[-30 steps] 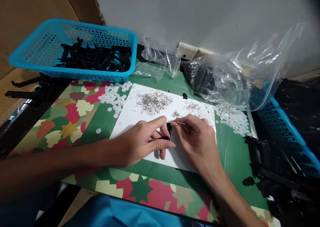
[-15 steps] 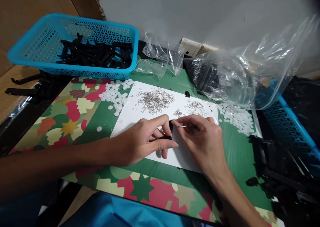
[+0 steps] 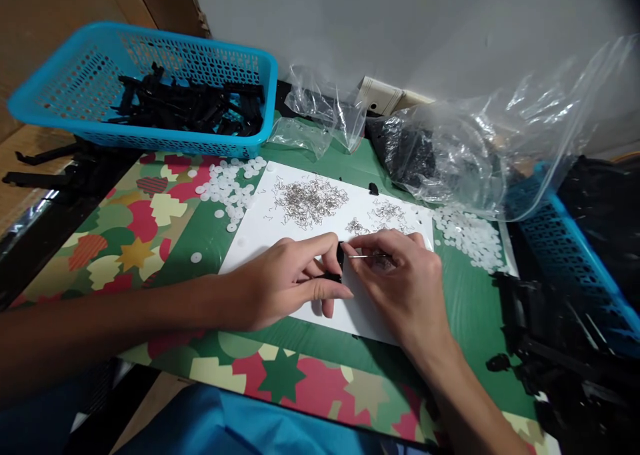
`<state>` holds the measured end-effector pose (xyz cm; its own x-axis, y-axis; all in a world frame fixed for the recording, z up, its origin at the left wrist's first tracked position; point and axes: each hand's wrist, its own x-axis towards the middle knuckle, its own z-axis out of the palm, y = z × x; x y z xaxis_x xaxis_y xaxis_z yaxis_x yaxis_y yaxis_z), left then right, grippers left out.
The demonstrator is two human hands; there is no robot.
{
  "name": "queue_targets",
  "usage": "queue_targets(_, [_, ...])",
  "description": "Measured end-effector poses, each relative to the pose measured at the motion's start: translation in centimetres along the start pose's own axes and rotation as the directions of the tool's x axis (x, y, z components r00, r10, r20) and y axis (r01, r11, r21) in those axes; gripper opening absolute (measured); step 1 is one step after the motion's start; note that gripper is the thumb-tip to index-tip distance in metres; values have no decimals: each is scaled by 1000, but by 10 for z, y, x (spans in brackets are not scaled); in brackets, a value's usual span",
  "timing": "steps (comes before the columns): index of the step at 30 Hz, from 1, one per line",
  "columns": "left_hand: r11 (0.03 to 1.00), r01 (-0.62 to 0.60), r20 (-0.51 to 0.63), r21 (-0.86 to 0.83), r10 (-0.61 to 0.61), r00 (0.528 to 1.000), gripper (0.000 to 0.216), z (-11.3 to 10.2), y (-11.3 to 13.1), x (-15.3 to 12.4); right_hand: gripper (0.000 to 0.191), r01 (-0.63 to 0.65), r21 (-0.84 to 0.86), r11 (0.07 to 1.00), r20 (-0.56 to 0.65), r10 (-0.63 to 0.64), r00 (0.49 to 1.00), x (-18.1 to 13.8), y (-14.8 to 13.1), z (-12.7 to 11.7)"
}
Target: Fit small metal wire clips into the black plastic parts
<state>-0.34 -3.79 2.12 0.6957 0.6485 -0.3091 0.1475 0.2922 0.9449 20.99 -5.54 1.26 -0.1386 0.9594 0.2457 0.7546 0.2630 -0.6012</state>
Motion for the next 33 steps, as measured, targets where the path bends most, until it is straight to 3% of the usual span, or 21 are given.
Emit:
queue_targets(9, [1000,-12,2,7,12,1000,26,-2,-4,1,6,43,4,999,19,-43,999,0,2,0])
queue_targets(18, [998,58,-19,0,-58,998,28,1,-4,1,10,-47,31,998,38,45,998,1,0,0])
queue_targets(33, [996,89,1,-5,-89,996,28,0,2,0,10,-58,42,997,56,56,997,3,-2,0])
